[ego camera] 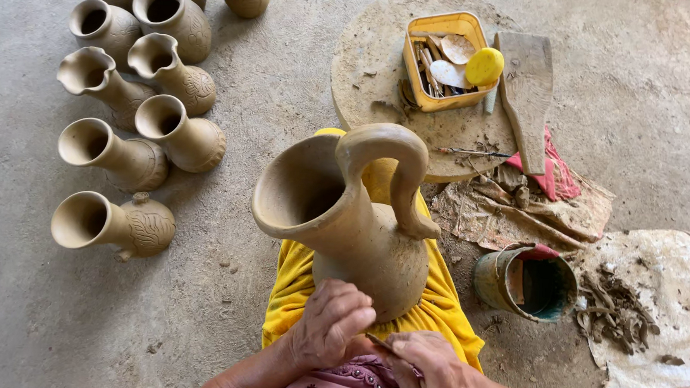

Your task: The person attaches and shapes a clay handle on a ceramic pitcher, smoothing the seams and refining the curves by hand.

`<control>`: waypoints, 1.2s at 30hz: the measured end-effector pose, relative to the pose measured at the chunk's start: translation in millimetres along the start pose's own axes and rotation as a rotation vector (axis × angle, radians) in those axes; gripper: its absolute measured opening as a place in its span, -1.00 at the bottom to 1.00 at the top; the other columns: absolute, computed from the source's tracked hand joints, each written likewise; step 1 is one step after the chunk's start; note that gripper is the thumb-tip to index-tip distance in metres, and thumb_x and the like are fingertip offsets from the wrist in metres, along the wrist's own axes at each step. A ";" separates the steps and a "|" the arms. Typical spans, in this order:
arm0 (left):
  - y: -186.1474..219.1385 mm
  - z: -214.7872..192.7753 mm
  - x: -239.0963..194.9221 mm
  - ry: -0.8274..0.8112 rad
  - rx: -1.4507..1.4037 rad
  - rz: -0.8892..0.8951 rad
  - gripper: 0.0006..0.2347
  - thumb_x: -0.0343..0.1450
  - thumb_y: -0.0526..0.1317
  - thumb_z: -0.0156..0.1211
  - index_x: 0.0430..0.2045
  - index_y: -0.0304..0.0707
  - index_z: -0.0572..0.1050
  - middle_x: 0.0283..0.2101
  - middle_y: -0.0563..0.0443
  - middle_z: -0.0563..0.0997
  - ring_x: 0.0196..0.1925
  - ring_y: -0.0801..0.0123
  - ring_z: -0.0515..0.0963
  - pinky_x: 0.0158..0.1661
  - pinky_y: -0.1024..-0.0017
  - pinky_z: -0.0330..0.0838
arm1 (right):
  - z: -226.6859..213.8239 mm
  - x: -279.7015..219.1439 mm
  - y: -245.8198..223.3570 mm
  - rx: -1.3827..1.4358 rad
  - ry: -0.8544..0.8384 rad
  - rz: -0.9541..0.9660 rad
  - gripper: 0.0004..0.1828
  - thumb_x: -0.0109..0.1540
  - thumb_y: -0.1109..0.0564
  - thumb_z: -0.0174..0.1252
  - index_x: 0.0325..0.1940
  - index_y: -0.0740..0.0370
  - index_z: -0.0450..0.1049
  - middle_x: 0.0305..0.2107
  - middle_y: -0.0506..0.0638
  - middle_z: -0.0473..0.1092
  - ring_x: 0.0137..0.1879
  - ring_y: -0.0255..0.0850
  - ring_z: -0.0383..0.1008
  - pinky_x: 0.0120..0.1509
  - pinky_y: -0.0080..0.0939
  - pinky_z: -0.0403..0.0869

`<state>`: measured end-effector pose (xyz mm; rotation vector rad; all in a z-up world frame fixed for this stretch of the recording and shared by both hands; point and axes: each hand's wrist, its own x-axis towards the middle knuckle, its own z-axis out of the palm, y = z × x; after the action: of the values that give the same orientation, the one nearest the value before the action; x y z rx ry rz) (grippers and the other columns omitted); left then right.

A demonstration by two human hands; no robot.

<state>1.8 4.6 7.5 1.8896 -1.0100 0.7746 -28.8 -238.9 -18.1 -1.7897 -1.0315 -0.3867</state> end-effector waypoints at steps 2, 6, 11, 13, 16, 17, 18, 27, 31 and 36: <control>3.2 -5.4 -3.1 -0.067 0.121 0.087 -0.73 0.48 -0.25 0.26 0.00 -0.31 0.40 -0.08 -0.08 0.56 -0.07 0.19 0.56 -0.06 0.20 0.51 | -1.2 -4.6 -3.9 -0.019 -0.033 0.006 -0.42 0.17 0.35 0.32 0.21 0.34 0.24 -0.14 0.21 0.50 -0.08 0.01 0.61 0.01 -0.05 0.57; 5.2 -8.2 -4.2 -0.101 0.140 0.109 -0.73 0.44 -0.29 0.29 -0.03 -0.32 0.42 -0.09 -0.06 0.57 -0.07 0.22 0.56 -0.06 0.22 0.51 | -4.1 -5.0 -5.6 -0.001 -0.058 0.038 -0.41 0.18 0.34 0.37 0.22 0.32 0.26 -0.12 0.15 0.51 -0.05 -0.02 0.62 0.05 -0.08 0.59; 7.3 -6.9 2.8 -0.109 0.094 0.137 -0.74 0.48 -0.24 0.34 -0.11 -0.37 0.40 -0.13 -0.07 0.55 -0.14 0.21 0.57 -0.12 0.24 0.51 | -6.2 -3.3 -11.3 -0.020 -0.062 0.061 -0.37 0.14 0.33 0.38 0.22 0.32 0.26 -0.13 0.13 0.51 -0.08 -0.02 0.63 0.03 -0.07 0.59; 7.0 -9.4 3.1 -0.118 0.117 0.129 -0.79 0.47 -0.27 0.32 -0.14 -0.37 0.43 -0.16 -0.06 0.55 -0.16 0.24 0.57 -0.14 0.27 0.52 | -3.3 -0.9 -15.8 0.046 0.008 0.130 -0.40 0.20 0.31 0.41 0.24 0.28 0.27 -0.16 0.08 0.53 -0.13 -0.11 0.67 0.01 -0.14 0.61; 0.8 -7.4 -3.2 -0.044 0.140 0.121 -0.85 0.48 -0.32 0.26 -0.15 -0.38 0.46 -0.16 -0.04 0.57 -0.17 0.30 0.59 -0.18 0.33 0.54 | -16.9 9.9 5.6 0.141 0.010 0.039 -0.60 0.28 0.38 0.20 0.18 0.34 0.30 -0.20 0.09 0.56 -0.19 -0.14 0.65 -0.06 -0.17 0.60; -2.5 -5.3 -7.0 0.039 0.145 0.119 -0.86 0.50 -0.34 0.23 -0.12 -0.40 0.47 -0.14 -0.03 0.59 -0.16 0.34 0.60 -0.20 0.36 0.55 | -25.8 12.4 17.2 -0.073 0.097 0.016 -0.70 0.26 0.39 0.15 0.07 0.33 0.35 -0.27 0.10 0.53 -0.24 -0.14 0.61 -0.15 -0.18 0.59; -6.8 -5.1 -11.2 0.039 0.144 0.120 -0.86 0.50 -0.34 0.23 -0.12 -0.40 0.47 -0.14 -0.03 0.59 -0.16 0.34 0.60 -0.20 0.36 0.55 | -36.8 15.1 34.6 -0.287 0.185 -0.007 -0.78 0.25 0.40 0.09 -0.03 0.31 0.41 -0.34 0.11 0.51 -0.30 -0.14 0.57 -0.23 -0.19 0.57; 1.4 -18.9 -5.2 0.411 0.122 -0.606 -0.80 0.47 -0.41 0.16 -0.06 -0.50 0.58 -0.23 -0.04 0.53 -0.33 0.43 0.50 -0.39 0.53 0.41 | -50.7 48.1 305.4 -0.314 0.359 0.782 -0.64 0.23 0.39 0.14 0.10 0.21 0.52 -0.23 0.03 0.56 -0.17 -0.20 0.59 -0.10 -0.19 0.54; 1.0 -16.6 -9.9 0.356 0.195 -0.461 -0.86 0.47 -0.42 0.21 -0.12 -0.41 0.59 -0.27 0.01 0.51 -0.26 0.41 0.54 -0.29 0.52 0.45 | -26.7 74.0 374.8 -0.417 0.274 0.687 -0.65 0.19 0.42 0.18 0.03 0.21 0.57 -0.16 0.10 0.57 -0.07 -0.19 0.58 0.12 -0.17 0.51; -16.1 -8.6 -39.9 0.442 0.287 -0.513 -0.87 0.41 -0.37 0.28 -0.22 -0.43 0.60 -0.27 0.02 0.55 -0.26 0.40 0.55 -0.27 0.49 0.46 | -24.7 87.7 402.1 -0.627 0.196 0.585 -0.73 0.19 0.32 0.21 -0.05 0.18 0.61 -0.01 0.10 0.54 0.12 -0.06 0.49 0.23 -0.06 0.45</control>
<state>-4.8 31.3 -26.7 1.9687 -0.1310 0.9954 344.2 -276.8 -189.6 -2.4421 -0.2122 -0.5369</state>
